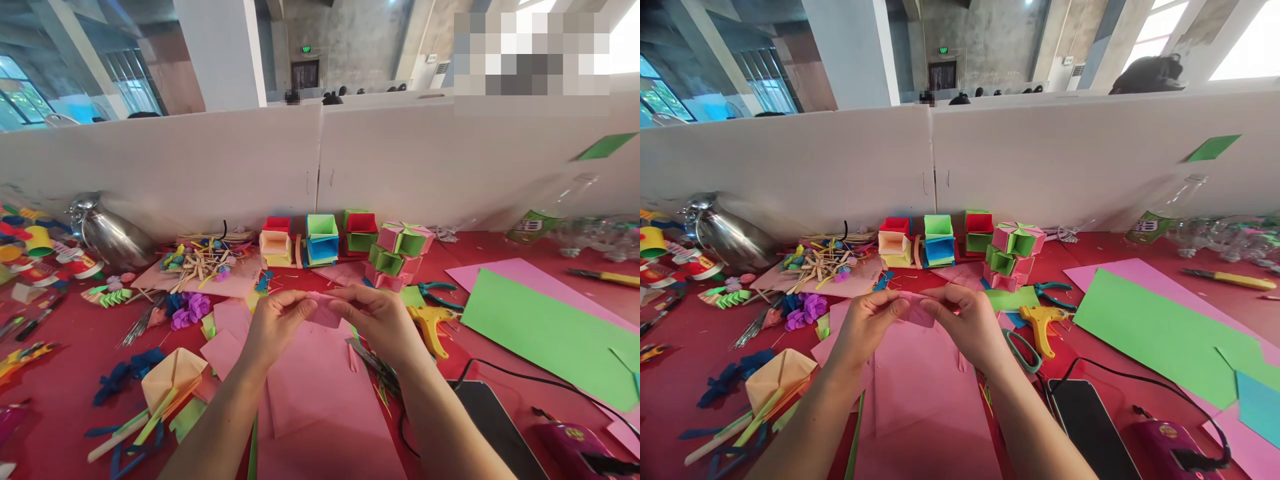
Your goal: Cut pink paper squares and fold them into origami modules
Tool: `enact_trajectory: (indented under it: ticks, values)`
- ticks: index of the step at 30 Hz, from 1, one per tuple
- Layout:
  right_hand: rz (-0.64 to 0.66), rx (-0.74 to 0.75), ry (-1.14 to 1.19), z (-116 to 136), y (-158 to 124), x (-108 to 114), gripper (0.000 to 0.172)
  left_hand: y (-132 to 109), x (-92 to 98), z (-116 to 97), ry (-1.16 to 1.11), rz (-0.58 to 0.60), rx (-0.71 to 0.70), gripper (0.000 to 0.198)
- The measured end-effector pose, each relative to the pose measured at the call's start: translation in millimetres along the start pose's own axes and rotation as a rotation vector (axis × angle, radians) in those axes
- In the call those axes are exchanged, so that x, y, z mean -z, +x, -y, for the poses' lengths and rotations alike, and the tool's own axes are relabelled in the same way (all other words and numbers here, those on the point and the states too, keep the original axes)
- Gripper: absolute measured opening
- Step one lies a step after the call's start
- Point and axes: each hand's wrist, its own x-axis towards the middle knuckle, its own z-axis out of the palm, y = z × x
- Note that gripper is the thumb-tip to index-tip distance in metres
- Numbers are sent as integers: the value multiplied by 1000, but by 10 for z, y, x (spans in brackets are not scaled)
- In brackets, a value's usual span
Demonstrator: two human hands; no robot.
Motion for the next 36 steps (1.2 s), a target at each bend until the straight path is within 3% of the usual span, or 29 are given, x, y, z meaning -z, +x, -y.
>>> enact_trajectory:
  ticks: [3,10,15,18,22,28,32,36]
  values:
    - [-43,-10,39,-12,2,-2,21,-7,-7,7,-19,-67,-13,26]
    - [-23,88,-1,38,-12,-4,12,-29,12,-37,31,93,-57,28]
    - [-38,74,25,60,-3,-64,18,-29,27,-39,79,-5,-104,25]
    - [-64,117,-1,54,-7,-95,23,-20,20,-43,71,4,-95,26]
    - [-179,124,-23,1,-2,-200,16,9,6,-34,-66,99,-56,28]
    - [-126,-12,169,-135,58,-401,24,63,52,57,-257,-128,30,28]
    - [-67,-75,228,-154,69,-406,30,66,70,71,-387,-18,102,31]
    - [-13,-41,205,-169,82,-395,30,81,75,31,-511,53,174,40]
